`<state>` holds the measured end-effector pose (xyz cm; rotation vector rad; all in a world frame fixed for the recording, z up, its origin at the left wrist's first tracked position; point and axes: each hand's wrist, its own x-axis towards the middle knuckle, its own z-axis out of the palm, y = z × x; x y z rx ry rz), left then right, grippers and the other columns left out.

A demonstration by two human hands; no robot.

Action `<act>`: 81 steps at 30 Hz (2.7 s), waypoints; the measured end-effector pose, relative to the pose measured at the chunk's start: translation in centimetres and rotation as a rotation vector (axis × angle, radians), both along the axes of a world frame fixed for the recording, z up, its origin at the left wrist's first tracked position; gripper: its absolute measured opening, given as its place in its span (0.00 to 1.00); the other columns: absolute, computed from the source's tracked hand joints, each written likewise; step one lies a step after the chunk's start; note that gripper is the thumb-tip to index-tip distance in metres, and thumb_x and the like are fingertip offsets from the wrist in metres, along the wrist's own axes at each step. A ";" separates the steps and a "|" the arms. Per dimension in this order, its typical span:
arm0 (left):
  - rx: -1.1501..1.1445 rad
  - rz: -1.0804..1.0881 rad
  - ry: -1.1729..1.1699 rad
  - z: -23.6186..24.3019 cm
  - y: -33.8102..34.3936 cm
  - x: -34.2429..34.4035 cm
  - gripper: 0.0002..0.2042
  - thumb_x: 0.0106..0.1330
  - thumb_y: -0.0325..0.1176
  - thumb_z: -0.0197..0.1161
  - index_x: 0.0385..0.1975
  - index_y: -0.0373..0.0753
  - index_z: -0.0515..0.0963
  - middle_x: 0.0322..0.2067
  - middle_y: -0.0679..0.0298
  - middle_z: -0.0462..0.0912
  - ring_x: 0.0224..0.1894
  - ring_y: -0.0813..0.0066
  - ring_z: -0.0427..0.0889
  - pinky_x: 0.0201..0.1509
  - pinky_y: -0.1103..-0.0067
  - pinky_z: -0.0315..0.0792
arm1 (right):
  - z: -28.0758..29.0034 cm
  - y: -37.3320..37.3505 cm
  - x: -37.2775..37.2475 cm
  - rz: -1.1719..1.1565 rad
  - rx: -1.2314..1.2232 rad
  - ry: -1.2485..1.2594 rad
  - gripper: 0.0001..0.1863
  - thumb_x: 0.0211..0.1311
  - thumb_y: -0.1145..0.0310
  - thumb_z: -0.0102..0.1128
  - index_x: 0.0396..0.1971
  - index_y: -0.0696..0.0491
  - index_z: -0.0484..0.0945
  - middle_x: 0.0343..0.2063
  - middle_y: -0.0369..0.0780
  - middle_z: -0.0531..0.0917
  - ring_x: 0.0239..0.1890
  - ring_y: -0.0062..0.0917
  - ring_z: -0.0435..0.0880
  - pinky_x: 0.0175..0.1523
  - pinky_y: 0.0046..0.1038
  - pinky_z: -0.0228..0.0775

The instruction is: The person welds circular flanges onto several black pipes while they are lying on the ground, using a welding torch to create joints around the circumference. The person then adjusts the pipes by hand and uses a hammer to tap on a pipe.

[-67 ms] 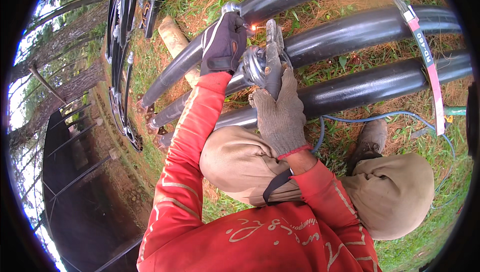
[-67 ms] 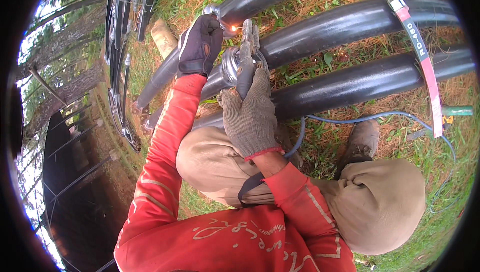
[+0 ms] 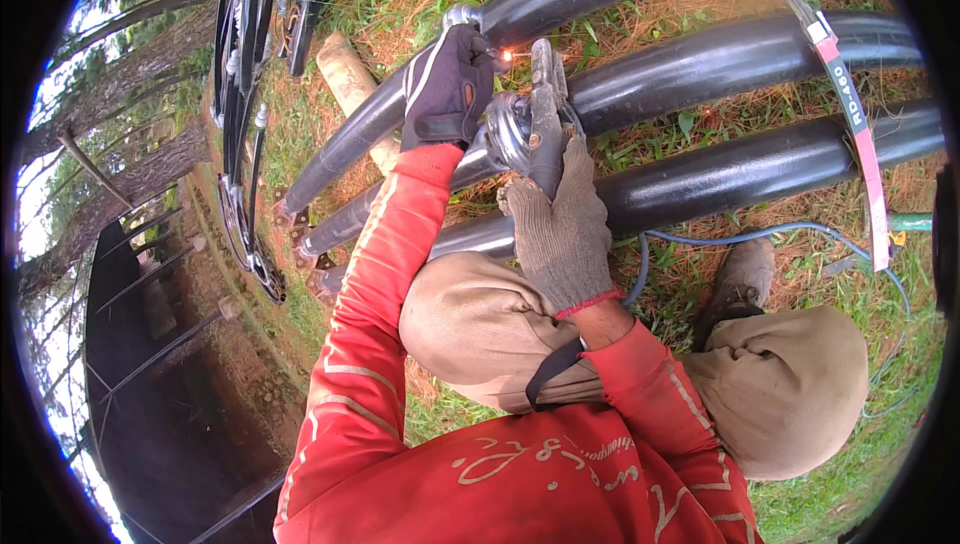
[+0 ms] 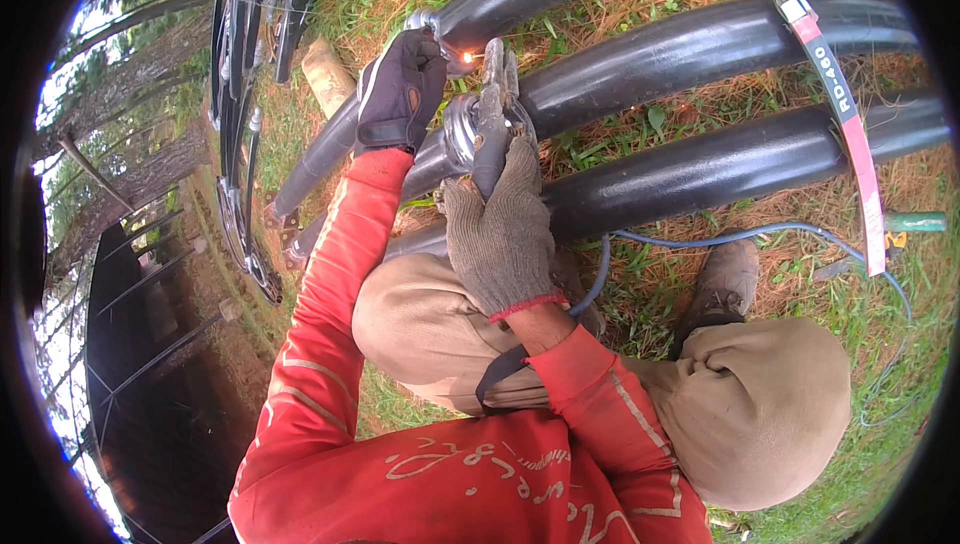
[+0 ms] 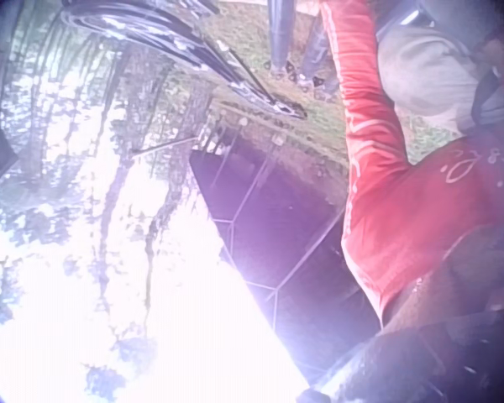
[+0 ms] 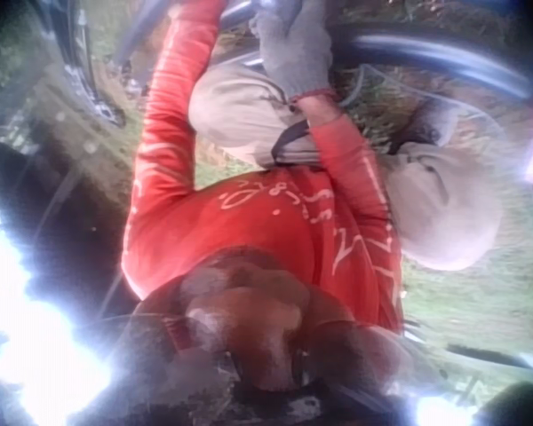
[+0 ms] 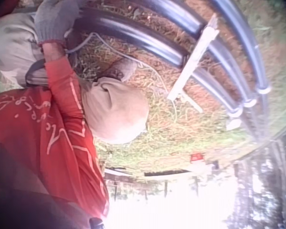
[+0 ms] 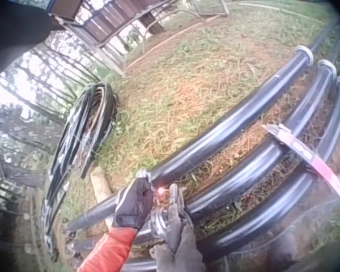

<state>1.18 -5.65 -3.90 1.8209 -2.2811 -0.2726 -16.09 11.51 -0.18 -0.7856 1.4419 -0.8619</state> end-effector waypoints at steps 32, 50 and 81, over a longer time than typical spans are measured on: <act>-0.095 -0.101 -0.163 -0.3 0.0 -0.1 0.08 0.79 0.39 0.64 0.46 0.42 0.76 0.29 0.47 0.86 0.33 0.35 0.87 0.38 0.49 0.78 | -1.5 0.0 1.0 -0.011 -0.080 0.020 0.48 0.77 0.51 0.67 0.82 0.68 0.59 0.67 0.67 0.80 0.68 0.62 0.84 0.70 0.52 0.76; -0.037 -0.048 -0.032 -0.6 0.0 -0.3 0.06 0.73 0.34 0.72 0.45 0.43 0.85 0.33 0.58 0.93 0.35 0.50 0.93 0.41 0.61 0.84 | -0.8 -0.1 0.4 0.014 -0.014 -0.036 0.47 0.77 0.58 0.66 0.84 0.66 0.54 0.76 0.66 0.71 0.74 0.63 0.78 0.77 0.52 0.72; -0.102 -0.092 0.136 -2.8 -0.4 1.5 0.07 0.72 0.32 0.72 0.42 0.44 0.79 0.27 0.52 0.88 0.31 0.42 0.89 0.36 0.55 0.81 | -1.1 0.3 1.0 -0.089 -0.112 0.052 0.48 0.80 0.49 0.66 0.84 0.65 0.57 0.69 0.67 0.79 0.67 0.64 0.84 0.71 0.54 0.76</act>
